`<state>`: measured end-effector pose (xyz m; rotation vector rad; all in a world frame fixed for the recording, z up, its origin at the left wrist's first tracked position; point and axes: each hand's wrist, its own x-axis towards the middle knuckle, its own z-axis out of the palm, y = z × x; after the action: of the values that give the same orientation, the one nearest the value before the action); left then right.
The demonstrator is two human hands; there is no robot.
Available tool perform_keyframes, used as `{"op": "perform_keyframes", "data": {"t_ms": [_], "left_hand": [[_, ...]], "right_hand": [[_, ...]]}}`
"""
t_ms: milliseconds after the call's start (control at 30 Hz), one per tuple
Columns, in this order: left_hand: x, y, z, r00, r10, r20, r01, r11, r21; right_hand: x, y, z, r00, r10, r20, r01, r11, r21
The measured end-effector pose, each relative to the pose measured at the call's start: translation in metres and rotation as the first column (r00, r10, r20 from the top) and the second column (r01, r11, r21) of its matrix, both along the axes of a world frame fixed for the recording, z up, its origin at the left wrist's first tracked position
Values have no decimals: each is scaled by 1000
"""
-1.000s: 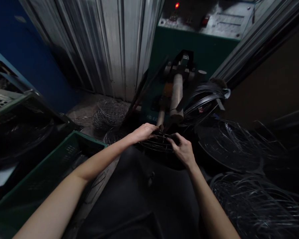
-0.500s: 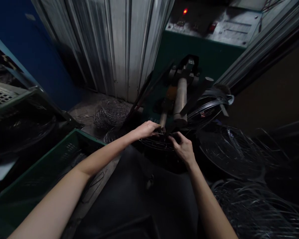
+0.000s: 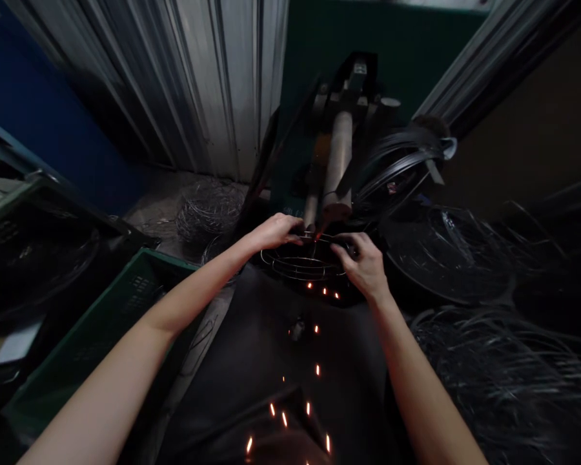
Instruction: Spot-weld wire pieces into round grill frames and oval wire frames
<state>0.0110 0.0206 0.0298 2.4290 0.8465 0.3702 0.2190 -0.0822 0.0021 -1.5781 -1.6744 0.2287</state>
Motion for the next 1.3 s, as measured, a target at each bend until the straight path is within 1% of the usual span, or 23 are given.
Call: {"op": "perform_keyframes", "data": {"t_ms": [67, 100, 133, 200, 267, 333, 400, 433, 467, 533, 567, 633, 667, 767, 833, 1000, 1133, 1300], "left_hand": [[1, 2, 1, 1000, -6, -6, 6, 1000, 2], [1, 2, 0, 1000, -7, -8, 7, 1000, 4], [-1, 3, 0, 1000, -8, -7, 8, 1000, 5], [-7, 3, -3, 1000, -15, 3, 15, 1000, 3], [-17, 2, -6, 1000, -3, 20, 3, 1000, 17], [-26, -3, -7, 995, 92, 49, -95, 992, 83], [-28, -12, -5, 976, 196, 92, -210, 960, 187], [-26, -18, -3, 971, 217, 98, -235, 942, 240], [-21, -23, -1, 973, 213, 84, -228, 930, 287], [-8, -29, 2, 988, 157, -11, -143, 927, 346], [-1, -30, 3, 990, 128, -64, -97, 932, 349], [9, -27, 3, 989, 76, -127, -33, 949, 313], [12, -25, 3, 990, 53, -131, -13, 958, 287], [12, -20, 2, 995, 15, -95, 6, 975, 224], [9, -19, 1, 997, 13, -78, 4, 978, 208], [5, -18, 1, 997, 41, -58, -29, 983, 181], [4, -12, 1, 999, 43, -22, -40, 990, 135], [5, -4, 0, 999, 52, -13, -49, 989, 138]], "right_hand": [[15, -9, -11, 994, -110, 24, 110, 994, 17], [22, -13, -17, 990, -133, 35, 133, 991, -5], [27, -16, -22, 991, -128, 43, 129, 991, -37], [32, -20, -29, 997, -74, 36, 76, 994, -81], [28, -20, -27, 999, -30, 34, 32, 998, -63], [18, -19, -21, 995, -35, 98, 38, 999, -22], [5, -18, -13, 974, -70, 214, 72, 997, 2], [-1, -17, -10, 958, -89, 271, 91, 996, 7], [-8, -16, -8, 943, -101, 318, 104, 995, 8], [-18, -14, -6, 923, -96, 372, 103, 995, -1], [-22, -13, -6, 921, -84, 379, 95, 995, -10], [-26, -11, -5, 941, -40, 335, 56, 998, -39], [-27, -10, -4, 958, -10, 286, 27, 998, -55], [-24, -6, 1, 991, 61, 121, -49, 994, -101], [-21, -4, 5, 996, 63, 67, -54, 990, -129], [-20, 0, 10, 999, 38, 16, -35, 989, -145], [-20, 7, 10, 997, 66, -32, -70, 989, -127], [-19, 13, 10, 996, 77, -50, -83, 989, -119]]}}
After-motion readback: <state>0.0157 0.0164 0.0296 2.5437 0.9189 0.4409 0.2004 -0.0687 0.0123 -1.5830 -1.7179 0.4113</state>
